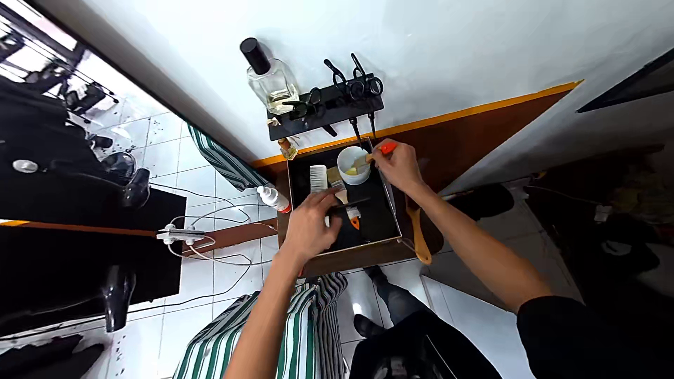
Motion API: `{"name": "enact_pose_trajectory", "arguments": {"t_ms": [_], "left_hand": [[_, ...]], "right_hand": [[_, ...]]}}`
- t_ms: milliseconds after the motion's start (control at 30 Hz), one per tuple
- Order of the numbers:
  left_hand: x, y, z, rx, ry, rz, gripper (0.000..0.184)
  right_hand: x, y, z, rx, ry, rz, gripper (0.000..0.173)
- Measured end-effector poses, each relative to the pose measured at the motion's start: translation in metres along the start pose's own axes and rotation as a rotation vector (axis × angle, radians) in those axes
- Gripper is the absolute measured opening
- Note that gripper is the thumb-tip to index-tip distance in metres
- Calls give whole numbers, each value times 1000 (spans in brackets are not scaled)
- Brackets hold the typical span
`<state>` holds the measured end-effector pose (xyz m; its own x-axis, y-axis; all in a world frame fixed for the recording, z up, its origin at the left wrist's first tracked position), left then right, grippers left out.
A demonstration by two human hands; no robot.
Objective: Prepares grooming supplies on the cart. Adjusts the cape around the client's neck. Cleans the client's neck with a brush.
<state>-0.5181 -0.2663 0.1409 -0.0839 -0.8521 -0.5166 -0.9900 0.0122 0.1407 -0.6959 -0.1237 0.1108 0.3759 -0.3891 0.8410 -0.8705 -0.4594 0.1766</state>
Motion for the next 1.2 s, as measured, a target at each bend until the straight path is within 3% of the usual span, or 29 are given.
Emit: {"name": "enact_pose_trajectory", "arguments": {"t_ms": [133,300,633,800,1200], "left_hand": [[18,41,19,78,11,38,15],[33,60,39,165,18,25,17],[46,60,46,192,-35,23,27],[47,59,48,184,-60,20,22],[46,57,50,187,-93,-19,26]], "right_hand": [[-3,-3,5,-12,22,-31,23],[1,-8,11,-18,17,-48,21],[-2,1,13,-11,20,17,18],[-5,2,13,18,47,67,17],[3,0,8,-10,-41,35,17]]}}
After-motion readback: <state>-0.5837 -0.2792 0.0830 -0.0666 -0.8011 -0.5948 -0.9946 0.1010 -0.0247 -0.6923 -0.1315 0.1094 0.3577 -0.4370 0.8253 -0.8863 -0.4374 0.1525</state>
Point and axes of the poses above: each hand's wrist, its own y-axis towards the middle knuckle, its own z-axis out of the palm, x = y × z, the point moved 8 cm from there along y, towards the middle knuckle, and after that the axes turned 1 degree about x, right-handed, at the moved point
